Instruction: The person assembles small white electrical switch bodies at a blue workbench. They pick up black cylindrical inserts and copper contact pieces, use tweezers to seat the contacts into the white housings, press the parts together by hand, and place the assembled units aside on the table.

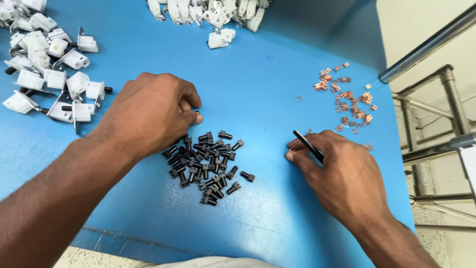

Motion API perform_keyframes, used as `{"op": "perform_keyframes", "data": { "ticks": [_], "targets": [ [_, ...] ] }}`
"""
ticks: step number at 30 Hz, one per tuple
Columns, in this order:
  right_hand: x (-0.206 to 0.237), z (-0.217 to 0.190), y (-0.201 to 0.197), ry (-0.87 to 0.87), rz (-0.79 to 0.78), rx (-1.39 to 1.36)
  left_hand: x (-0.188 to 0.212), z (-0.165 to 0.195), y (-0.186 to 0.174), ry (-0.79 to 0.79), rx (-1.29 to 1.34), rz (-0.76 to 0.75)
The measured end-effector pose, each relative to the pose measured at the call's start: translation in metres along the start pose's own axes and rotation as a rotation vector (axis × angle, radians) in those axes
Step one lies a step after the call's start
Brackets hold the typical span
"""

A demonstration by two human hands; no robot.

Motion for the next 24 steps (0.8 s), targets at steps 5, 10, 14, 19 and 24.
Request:
{"op": "perform_keyframes", "data": {
  "ticks": [5, 10, 14, 19, 24],
  "targets": [
    [0.013, 0.007, -0.007, 0.167, 0.011, -0.204, 0.006, 0.011, -0.012, 0.09, 0.182, 0.059],
    [0.032, 0.008, -0.021, 0.23, 0.09, -0.773, 0.021, 0.023, -0.002, 0.058, 1.413, -0.109],
    [0.046, -0.005, -0.049, 0.02, 0.219, -0.871, 0.046, 0.053, 0.014, 0.115, 1.891, -0.303],
    [0.056, -0.032, -0.075, -0.297, 0.295, -0.858, 0.071, 0.071, 0.026, 0.108, 1.945, -0.401],
    [0.054, -0.046, -0.079, -0.3, 0.283, -0.722, 0.077, 0.074, 0.026, 0.108, 2.001, -0.39]
  ]
}}
Point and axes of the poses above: each hand's wrist, its own x-axis away from the middle knuckle, its own y-axis out of the palm, z = x × y, the point moved 6 cm from there along -x, towards the middle knuckle
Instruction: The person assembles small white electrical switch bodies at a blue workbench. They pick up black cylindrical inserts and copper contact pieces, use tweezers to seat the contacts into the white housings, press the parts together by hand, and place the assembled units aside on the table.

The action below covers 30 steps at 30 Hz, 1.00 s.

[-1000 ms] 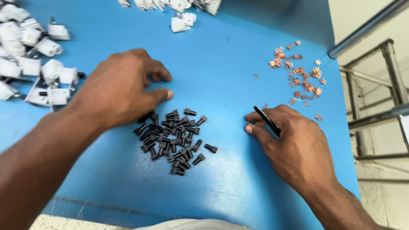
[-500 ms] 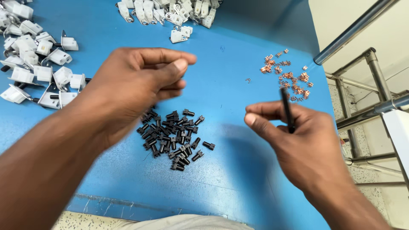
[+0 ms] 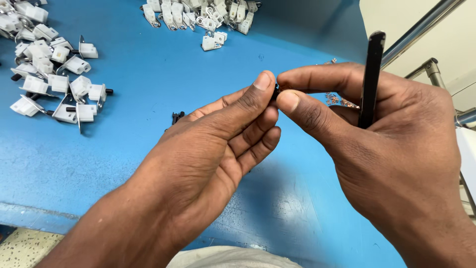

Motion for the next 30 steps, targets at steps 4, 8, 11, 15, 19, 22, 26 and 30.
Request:
{"op": "perform_keyframes", "data": {
  "ticks": [4, 8, 11, 15, 19, 22, 26, 30],
  "targets": [
    [-0.001, -0.002, -0.002, -0.144, -0.05, 0.092, -0.001, -0.001, -0.01, -0.053, -0.13, 0.062],
    [-0.005, 0.034, -0.003, 0.103, -0.155, 0.109, -0.006, -0.002, -0.028, -0.144, -0.255, 0.045],
    [0.002, 0.055, 0.007, 0.198, -0.16, 0.187, -0.011, -0.016, -0.042, -0.163, -0.318, 0.025],
    [0.01, 0.052, 0.017, 0.162, -0.092, 0.072, -0.015, -0.028, -0.048, -0.162, -0.217, 0.027],
    [0.009, 0.051, 0.022, 0.145, -0.031, -0.011, -0.017, -0.035, -0.037, -0.163, -0.076, 0.065],
    [0.002, 0.048, 0.012, 0.115, -0.016, -0.027, -0.019, -0.027, -0.032, -0.169, 0.0, 0.05],
    [-0.005, 0.045, 0.012, 0.032, -0.094, 0.03, -0.019, -0.012, -0.022, -0.146, -0.094, 0.05],
    [-0.014, 0.036, 0.017, -0.02, -0.162, 0.087, -0.019, -0.006, -0.023, -0.128, -0.191, 0.095]
  ]
}}
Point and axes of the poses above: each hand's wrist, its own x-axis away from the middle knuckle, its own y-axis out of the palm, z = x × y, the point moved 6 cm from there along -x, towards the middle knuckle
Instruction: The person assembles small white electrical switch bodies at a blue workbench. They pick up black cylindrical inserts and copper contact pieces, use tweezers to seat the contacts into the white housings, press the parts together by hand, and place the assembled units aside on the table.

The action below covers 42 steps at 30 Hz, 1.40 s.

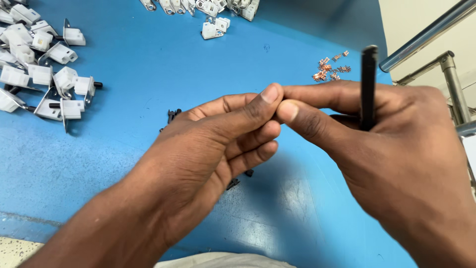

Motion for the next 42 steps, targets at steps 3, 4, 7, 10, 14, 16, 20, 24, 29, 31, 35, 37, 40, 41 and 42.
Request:
{"op": "perform_keyframes", "data": {
  "ticks": [3, 4, 7, 10, 14, 16, 20, 24, 29, 31, 35, 37, 40, 41, 42],
  "targets": [
    [-0.001, 0.008, 0.004, 0.167, -0.053, 0.179, -0.002, 0.005, -0.007, 0.065, -0.304, 0.071],
    [0.0, 0.015, 0.006, 0.244, -0.045, 0.237, -0.005, 0.008, -0.012, 0.092, -0.443, 0.105],
    [0.01, 0.042, 0.015, 0.448, 0.005, 0.379, -0.033, 0.033, -0.033, 0.126, -1.149, 0.359],
    [0.019, 0.056, 0.034, 0.257, 0.035, 0.418, -0.071, 0.079, -0.043, 0.695, -1.319, 0.475],
    [0.029, 0.073, 0.04, 0.184, 0.05, 0.402, -0.136, 0.111, -0.083, 0.85, -1.498, 0.623],
    [0.03, 0.078, 0.037, 0.255, 0.04, 0.404, -0.159, 0.108, -0.095, 0.759, -1.516, 0.622],
    [0.027, 0.083, 0.036, 0.603, -0.146, 0.519, -0.15, 0.097, -0.093, 0.718, -1.409, 0.55],
    [0.015, 0.06, 0.018, 0.684, 0.029, 0.19, -0.094, 0.079, -0.055, 0.748, -1.244, 0.451],
    [-0.007, 0.006, -0.013, 0.152, 0.21, -0.119, -0.019, 0.043, -0.002, 0.641, -1.061, 0.331],
    [-0.007, -0.001, -0.016, 0.132, 0.216, 0.055, -0.003, 0.045, 0.012, 0.608, -1.045, 0.336],
    [-0.003, -0.008, -0.012, 0.119, 0.164, 0.245, 0.016, 0.051, 0.024, 0.488, -1.06, 0.404],
    [-0.001, -0.012, -0.011, 0.08, 0.152, 0.294, 0.021, 0.054, 0.028, 0.498, -1.069, 0.404],
    [0.003, -0.017, -0.014, 0.036, 0.163, 0.386, 0.024, 0.05, 0.03, 0.471, -1.055, 0.396],
    [0.004, -0.019, -0.014, 0.022, 0.17, 0.42, 0.023, 0.049, 0.029, 0.461, -1.053, 0.396],
    [0.006, -0.021, -0.015, 0.016, 0.173, 0.412, 0.023, 0.047, 0.029, 0.449, -1.052, 0.396]
  ]
}}
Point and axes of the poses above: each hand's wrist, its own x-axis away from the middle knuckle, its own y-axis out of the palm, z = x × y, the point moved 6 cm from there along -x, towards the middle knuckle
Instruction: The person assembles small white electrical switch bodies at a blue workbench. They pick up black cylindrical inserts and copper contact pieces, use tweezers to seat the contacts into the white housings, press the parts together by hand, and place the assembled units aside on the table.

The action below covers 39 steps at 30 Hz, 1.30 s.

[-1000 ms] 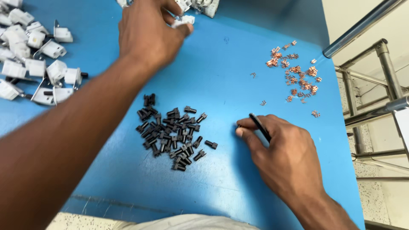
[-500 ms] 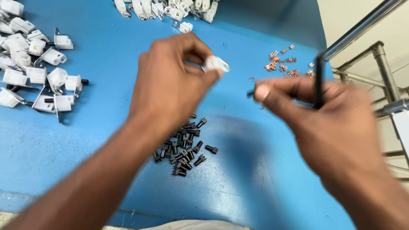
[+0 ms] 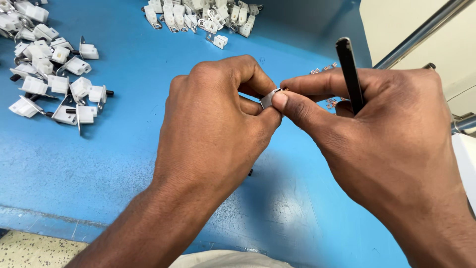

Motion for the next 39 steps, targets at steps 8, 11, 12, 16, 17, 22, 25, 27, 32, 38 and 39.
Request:
{"op": "perform_keyframes", "data": {
  "ticks": [8, 11, 12, 16, 17, 22, 25, 27, 32, 38, 39],
  "targets": [
    [0.005, 0.05, 0.023, 0.43, -0.14, -0.399, -0.005, -0.006, 0.001, 0.047, 0.051, 0.008],
    [0.012, 0.078, 0.049, 0.588, -0.499, -0.303, -0.004, -0.009, 0.006, 0.049, 0.112, -0.043],
    [0.011, 0.08, 0.047, 0.545, -0.487, -0.406, -0.003, -0.012, 0.007, 0.016, 0.143, -0.073],
    [-0.003, 0.07, 0.022, 0.309, -0.277, -0.772, 0.001, -0.015, 0.008, -0.02, 0.123, -0.096],
    [-0.007, 0.064, 0.009, 0.25, -0.169, -0.849, 0.001, -0.014, 0.009, -0.029, 0.123, -0.1],
    [-0.011, 0.016, -0.018, -0.145, 0.0, -0.648, 0.004, -0.004, 0.008, 0.035, 0.131, -0.12],
    [-0.007, 0.005, -0.015, -0.197, 0.021, -0.578, 0.006, -0.003, 0.005, 0.033, 0.121, -0.117],
    [-0.005, 0.004, -0.013, -0.213, 0.018, -0.582, 0.007, 0.0, 0.003, 0.069, 0.147, -0.106],
    [-0.001, 0.002, -0.013, -0.202, 0.02, -0.533, 0.007, -0.007, 0.007, -0.016, 0.099, -0.12],
    [0.01, -0.015, -0.016, -0.182, 0.098, -0.464, 0.008, 0.002, 0.007, 0.056, 0.13, -0.115],
    [0.012, -0.015, -0.016, -0.175, 0.111, -0.47, 0.008, 0.004, 0.007, 0.055, 0.106, -0.112]
  ]
}}
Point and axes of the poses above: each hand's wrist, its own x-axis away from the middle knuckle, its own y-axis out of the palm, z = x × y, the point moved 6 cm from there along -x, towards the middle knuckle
